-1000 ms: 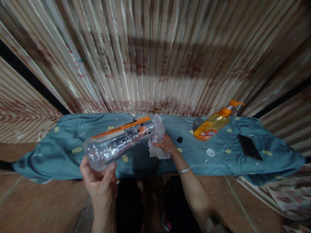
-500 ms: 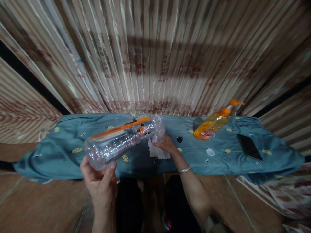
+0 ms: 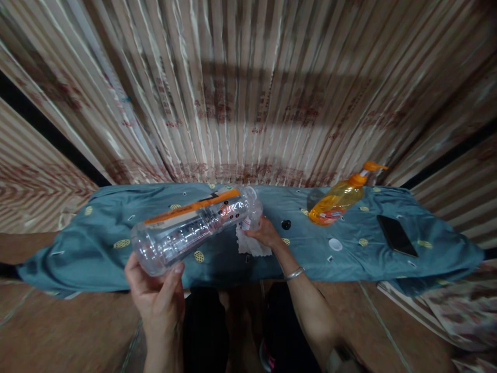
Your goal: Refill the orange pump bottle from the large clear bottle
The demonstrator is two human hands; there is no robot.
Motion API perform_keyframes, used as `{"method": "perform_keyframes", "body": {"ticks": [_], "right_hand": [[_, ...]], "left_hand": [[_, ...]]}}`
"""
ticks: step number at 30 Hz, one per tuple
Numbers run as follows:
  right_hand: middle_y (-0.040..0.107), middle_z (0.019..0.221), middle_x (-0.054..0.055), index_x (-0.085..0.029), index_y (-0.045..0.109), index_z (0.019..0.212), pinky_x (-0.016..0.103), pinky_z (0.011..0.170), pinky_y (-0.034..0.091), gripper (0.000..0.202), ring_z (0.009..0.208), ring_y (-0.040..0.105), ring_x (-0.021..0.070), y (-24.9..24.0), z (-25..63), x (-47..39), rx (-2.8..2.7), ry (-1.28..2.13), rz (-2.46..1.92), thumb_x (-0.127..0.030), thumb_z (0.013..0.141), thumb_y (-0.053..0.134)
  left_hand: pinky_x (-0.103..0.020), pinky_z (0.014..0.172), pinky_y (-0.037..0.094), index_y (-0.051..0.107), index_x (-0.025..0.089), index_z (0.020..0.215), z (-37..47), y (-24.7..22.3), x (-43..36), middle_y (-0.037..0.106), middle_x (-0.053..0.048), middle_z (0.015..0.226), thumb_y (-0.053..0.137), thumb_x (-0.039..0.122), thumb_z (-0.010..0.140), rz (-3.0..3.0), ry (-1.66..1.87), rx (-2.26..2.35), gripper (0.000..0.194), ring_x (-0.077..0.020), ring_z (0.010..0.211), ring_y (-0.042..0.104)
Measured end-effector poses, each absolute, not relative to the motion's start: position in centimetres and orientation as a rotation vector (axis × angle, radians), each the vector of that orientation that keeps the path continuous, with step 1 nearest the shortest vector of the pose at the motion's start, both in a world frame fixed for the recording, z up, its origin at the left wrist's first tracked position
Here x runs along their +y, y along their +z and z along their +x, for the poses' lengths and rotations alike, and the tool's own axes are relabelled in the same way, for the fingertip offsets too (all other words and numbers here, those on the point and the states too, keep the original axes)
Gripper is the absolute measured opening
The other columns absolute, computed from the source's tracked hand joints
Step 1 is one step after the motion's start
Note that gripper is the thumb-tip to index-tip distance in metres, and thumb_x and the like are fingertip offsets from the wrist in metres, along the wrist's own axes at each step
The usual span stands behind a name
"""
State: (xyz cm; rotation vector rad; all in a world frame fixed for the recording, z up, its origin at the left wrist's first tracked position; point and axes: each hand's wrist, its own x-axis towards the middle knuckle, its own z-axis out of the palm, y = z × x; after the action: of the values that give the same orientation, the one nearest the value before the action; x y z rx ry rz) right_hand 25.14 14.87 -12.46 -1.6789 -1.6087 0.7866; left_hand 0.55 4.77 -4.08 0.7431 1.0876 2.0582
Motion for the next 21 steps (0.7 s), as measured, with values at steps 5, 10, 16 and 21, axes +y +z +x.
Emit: {"method": "perform_keyframes", "body": {"ticks": [5, 10, 16, 21], "right_hand": [[0.081, 0.115, 0.008, -0.021, 0.072, 0.116, 0.039, 0.096, 0.058, 0.046, 0.108, 0.077, 0.029, -12.08, 25.0, 14.77, -1.592, 0.784, -1.717, -0.026, 0.072, 0.087], [0.081, 0.111, 0.008, -0.021, 0.074, 0.11, 0.04, 0.094, 0.059, 0.041, 0.105, 0.077, 0.0291, -11.82, 24.99, 14.73, -1.609, 0.772, -1.711, -0.027, 0.071, 0.086], [0.081, 0.108, 0.007, -0.021, 0.073, 0.11, 0.039, 0.093, 0.06, 0.042, 0.102, 0.078, 0.0287, -11.81, 25.0, 14.74, -1.618, 0.773, -1.693, -0.026, 0.07, 0.085], [0.081, 0.108, 0.007, -0.022, 0.073, 0.111, 0.039, 0.093, 0.06, 0.041, 0.103, 0.077, 0.0286, -12.07, 25.1, 14.77, -1.619, 0.767, -1.67, -0.028, 0.072, 0.084]], "left_hand": [[-0.022, 0.084, 0.053, 0.067, 0.028, 0.116, 0.51, -3.98, 4.8, 0.069, 0.002, 0.113, 0.101, 0.018, 0.048, 0.704, 2.055, 1.082, 0.077, -0.0131, 0.097, 0.062], [-0.022, 0.086, 0.054, 0.068, 0.028, 0.116, 0.3, -3.91, 4.92, 0.069, 0.001, 0.113, 0.102, 0.019, 0.047, 0.7, 2.046, 1.065, 0.077, -0.013, 0.098, 0.063], [-0.024, 0.089, 0.054, 0.069, 0.029, 0.116, 0.26, -3.89, 4.96, 0.069, 0.001, 0.115, 0.103, 0.019, 0.045, 0.674, 2.042, 1.075, 0.079, -0.0137, 0.1, 0.063], [-0.028, 0.092, 0.053, 0.069, 0.029, 0.116, 0.35, -3.99, 4.87, 0.068, 0.001, 0.115, 0.102, 0.023, 0.047, 0.718, 2.042, 1.097, 0.076, -0.0144, 0.098, 0.062]]}}
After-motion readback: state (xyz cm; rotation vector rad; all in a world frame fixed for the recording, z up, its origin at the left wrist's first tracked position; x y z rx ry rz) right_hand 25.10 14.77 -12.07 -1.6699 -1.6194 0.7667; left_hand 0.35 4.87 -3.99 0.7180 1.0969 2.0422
